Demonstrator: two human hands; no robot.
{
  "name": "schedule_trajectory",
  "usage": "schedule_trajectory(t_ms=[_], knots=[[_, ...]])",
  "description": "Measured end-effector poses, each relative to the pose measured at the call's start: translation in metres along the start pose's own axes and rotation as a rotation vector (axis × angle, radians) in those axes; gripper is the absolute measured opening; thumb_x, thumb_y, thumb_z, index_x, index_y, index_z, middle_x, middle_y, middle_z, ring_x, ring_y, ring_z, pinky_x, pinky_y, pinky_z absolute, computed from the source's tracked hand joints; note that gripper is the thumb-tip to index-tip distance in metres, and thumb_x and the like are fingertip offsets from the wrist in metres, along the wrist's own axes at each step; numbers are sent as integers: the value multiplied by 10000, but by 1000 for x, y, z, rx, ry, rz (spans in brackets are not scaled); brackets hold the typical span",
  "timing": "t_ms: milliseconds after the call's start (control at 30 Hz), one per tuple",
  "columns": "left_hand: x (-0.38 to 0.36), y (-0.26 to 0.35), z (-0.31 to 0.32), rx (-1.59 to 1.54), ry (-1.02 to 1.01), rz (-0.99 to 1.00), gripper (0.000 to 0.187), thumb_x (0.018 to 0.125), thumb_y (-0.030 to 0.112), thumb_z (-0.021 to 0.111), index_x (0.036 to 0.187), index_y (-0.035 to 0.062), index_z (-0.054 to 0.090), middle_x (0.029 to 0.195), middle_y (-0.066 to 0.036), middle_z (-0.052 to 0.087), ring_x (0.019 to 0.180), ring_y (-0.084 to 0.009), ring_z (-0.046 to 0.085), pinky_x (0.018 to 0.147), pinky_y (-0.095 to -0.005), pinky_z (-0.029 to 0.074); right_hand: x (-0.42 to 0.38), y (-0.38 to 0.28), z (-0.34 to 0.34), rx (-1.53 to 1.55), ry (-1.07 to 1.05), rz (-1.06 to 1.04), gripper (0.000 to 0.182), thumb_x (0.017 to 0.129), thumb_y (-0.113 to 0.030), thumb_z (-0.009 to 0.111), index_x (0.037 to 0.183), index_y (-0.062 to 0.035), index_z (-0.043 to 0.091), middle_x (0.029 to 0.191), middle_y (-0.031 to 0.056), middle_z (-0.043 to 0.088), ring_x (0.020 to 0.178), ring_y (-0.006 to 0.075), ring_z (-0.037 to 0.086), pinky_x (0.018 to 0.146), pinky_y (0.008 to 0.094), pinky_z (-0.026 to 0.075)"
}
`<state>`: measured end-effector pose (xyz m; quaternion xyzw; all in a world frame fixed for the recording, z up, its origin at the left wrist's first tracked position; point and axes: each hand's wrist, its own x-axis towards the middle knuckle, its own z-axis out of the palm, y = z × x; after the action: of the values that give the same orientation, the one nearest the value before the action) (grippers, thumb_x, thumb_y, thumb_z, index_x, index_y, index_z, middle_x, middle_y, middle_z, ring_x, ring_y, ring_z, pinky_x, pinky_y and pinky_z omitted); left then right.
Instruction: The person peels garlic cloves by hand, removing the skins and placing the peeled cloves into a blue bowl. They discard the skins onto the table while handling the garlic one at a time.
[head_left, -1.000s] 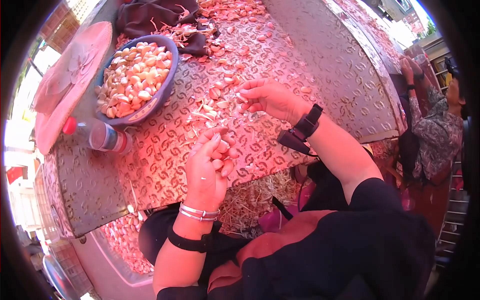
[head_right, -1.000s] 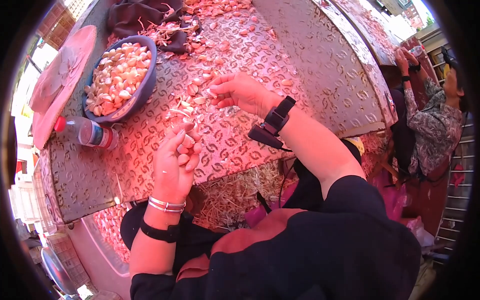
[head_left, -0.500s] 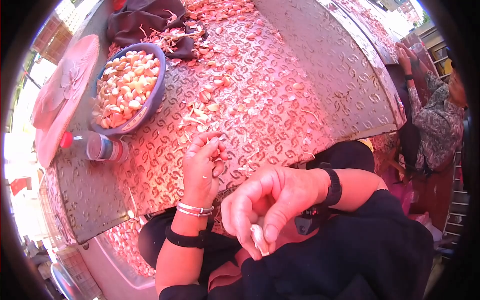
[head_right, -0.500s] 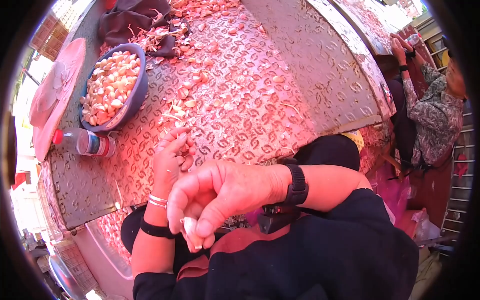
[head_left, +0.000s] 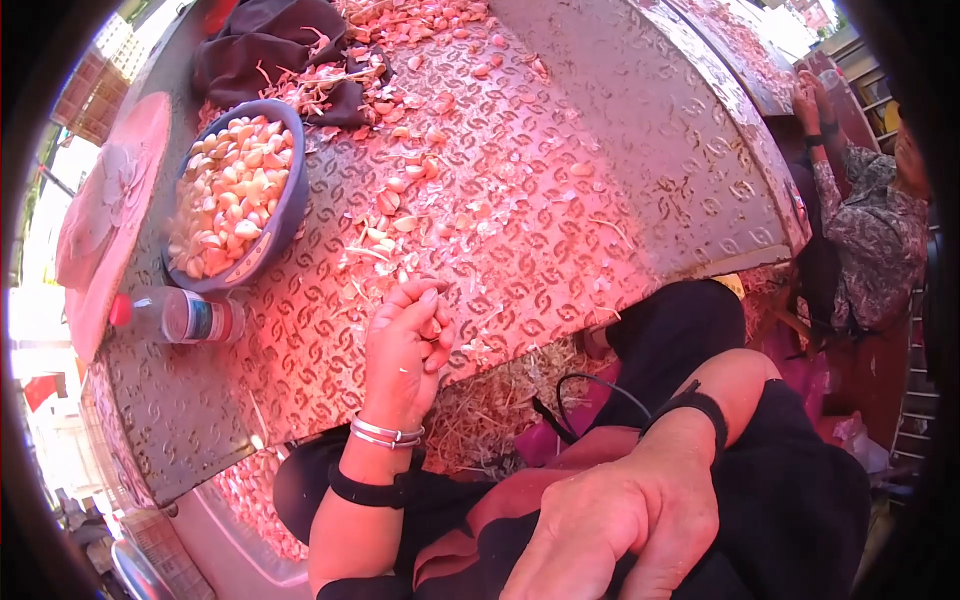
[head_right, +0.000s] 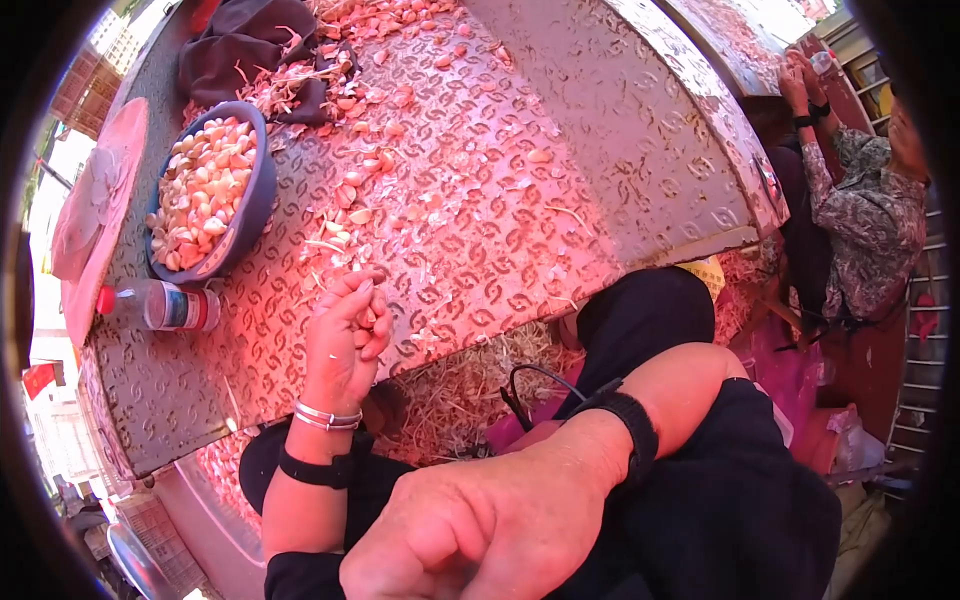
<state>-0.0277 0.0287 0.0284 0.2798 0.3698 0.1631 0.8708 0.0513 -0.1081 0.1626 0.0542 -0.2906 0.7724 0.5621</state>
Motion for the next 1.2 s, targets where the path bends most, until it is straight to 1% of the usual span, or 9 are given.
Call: schedule_trajectory(t_ms=[200,267,433,667,700,767,900,1133,1200], knots=[[-10,6,-3,-68,-70,-31,172,921,160,481,965,1,528,656,-40,497,501,-107,459,358,-172,265,0,8,-4,-41,23,-166,138,776,-51,698,872,23,632,795,121,585,672,196,573,585,279,467],[-12,4,-5,-63,-87,-38,187,923,188,489,936,6,531,657,-33,510,497,-102,465,360,-168,260,-4,-11,-11,-18,177,224,185,808,-48,667,968,9,591,939,138,567,782,158,565,658,283,463],[-15,6,-10,-5,-1,22,275,947,266,442,963,10,541,685,-57,541,487,-103,464,360,-180,277,2,-15,-76,-176,560,46,181,839,-79,597,985,19,551,859,119,574,686,143,594,581,234,496],[-7,11,-24,-305,-286,-88,432,970,377,306,1022,15,537,794,-112,546,555,-160,488,354,-182,303,3,-53,-167,-1378,1060,113,154,827,-111,621,963,-40,622,781,71,651,685,148,630,584,250,499],[-5,11,-26,-349,-234,-69,413,969,361,324,1019,13,540,782,-104,549,569,-157,495,363,-189,306,0,-61,-187,-1382,1057,115,154,827,-111,621,963,-40,622,781,71,651,685,148,630,584,250,499],[-5,13,-27,-365,-171,-38,280,955,253,415,1027,10,535,787,-79,539,624,-149,504,400,-199,337,-7,-66,-219,-2267,750,204,153,769,-103,625,911,-49,619,781,121,639,726,270,626,647,339,504],[-2,11,-19,-301,-53,31,171,913,126,492,1043,17,519,795,-67,530,622,-140,505,423,-195,354,-6,-50,-238,-2445,605,446,110,726,-121,618,784,-35,582,802,156,609,786,355,589,694,422,477],[5,8,-29,-190,-35,36,185,886,81,522,1061,23,508,796,-54,534,636,-129,524,440,-194,370,-28,-70,-216,-1866,920,508,153,720,-47,580,864,-19,626,797,120,609,819,250,632,704,358,516],[4,6,-29,-197,-39,13,192,897,112,515,1065,19,512,793,-59,540,634,-133,530,441,-196,373,-32,-74,-203,-837,1116,295,154,750,-48,590,898,-19,621,806,55,621,798,181,632,679,307,525]])
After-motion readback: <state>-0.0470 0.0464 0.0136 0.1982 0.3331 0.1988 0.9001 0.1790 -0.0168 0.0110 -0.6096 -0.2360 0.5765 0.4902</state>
